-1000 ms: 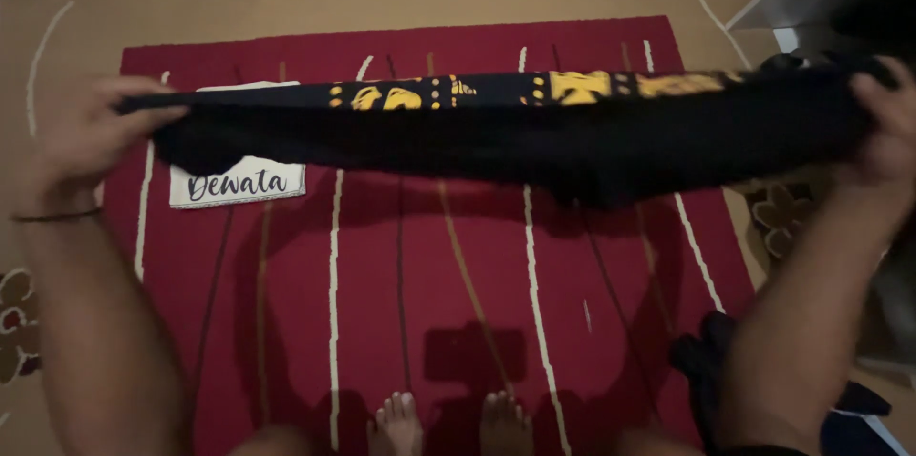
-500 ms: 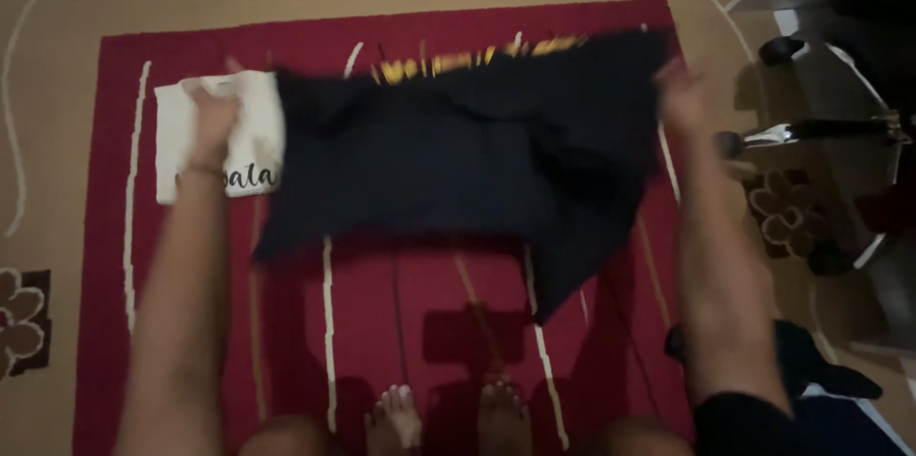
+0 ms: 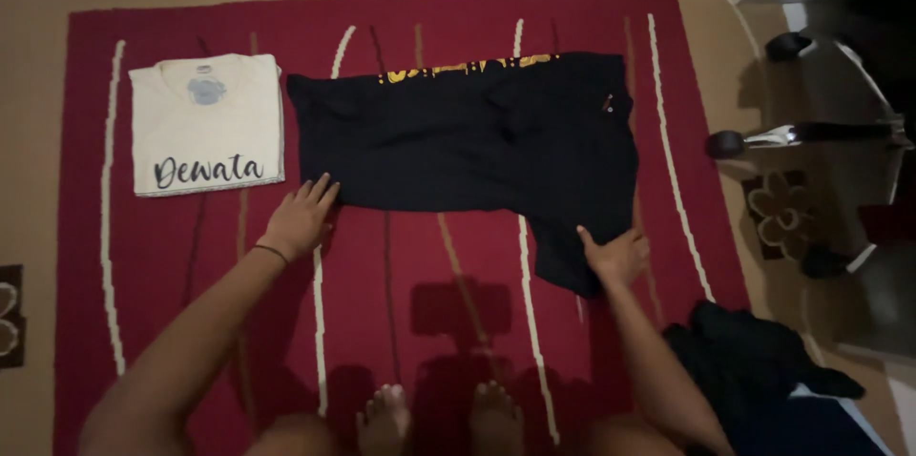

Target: The person is folding a white t-shirt and then a black t-shirt while sitting on a red rug on the floor.

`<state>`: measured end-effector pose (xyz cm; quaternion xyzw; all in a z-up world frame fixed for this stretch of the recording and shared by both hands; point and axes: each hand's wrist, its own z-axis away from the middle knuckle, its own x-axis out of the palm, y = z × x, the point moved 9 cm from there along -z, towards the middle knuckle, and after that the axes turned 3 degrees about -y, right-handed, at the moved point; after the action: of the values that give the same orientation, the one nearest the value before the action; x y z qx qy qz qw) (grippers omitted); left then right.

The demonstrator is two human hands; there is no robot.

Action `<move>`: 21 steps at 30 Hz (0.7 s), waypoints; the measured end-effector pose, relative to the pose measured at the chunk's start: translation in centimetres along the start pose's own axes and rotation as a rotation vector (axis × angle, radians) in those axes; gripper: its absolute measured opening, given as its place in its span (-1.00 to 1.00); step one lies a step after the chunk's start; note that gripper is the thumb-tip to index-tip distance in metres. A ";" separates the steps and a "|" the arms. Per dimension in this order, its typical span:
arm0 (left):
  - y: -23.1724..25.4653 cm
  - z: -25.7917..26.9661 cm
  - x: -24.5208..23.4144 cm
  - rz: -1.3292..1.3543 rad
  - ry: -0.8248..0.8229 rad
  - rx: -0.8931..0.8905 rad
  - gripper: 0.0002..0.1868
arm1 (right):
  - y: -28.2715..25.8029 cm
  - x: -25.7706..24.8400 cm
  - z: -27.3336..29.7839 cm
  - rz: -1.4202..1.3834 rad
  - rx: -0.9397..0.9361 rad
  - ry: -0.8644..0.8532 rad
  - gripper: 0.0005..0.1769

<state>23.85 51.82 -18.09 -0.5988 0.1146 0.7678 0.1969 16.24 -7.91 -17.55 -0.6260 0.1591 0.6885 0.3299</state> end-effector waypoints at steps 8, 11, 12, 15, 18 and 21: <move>-1.6 0.7 4.0 0.403 0.121 -0.226 -0.32 | 2.1 5.3 -1.7 -0.538 0.035 -0.603 -0.19; -1.6 2.9 1.3 0.464 0.263 -0.311 -0.57 | 1.6 6.1 -1.6 -0.897 -0.035 -0.731 -0.18; -1.6 3.2 0.9 0.460 0.266 -0.311 -0.57 | 1.7 6.0 -1.6 -0.902 -0.037 -0.731 -0.18; -2.1 4.3 1.4 0.459 0.391 -0.360 -0.64 | 2.4 5.2 -1.2 -0.854 0.038 -0.747 -0.15; -3.6 4.9 4.2 0.756 0.528 -0.396 -0.59 | 2.3 3.1 0.7 -0.722 0.172 -0.782 -0.10; -4.0 5.2 3.8 1.099 0.545 -0.486 -0.55 | 0.3 0.3 3.0 -0.525 0.141 -0.848 -0.05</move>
<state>20.29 58.20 -20.23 -0.6534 0.2730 0.5814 -0.4006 13.77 -6.13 -17.35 -0.2864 -0.1055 0.7636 0.5690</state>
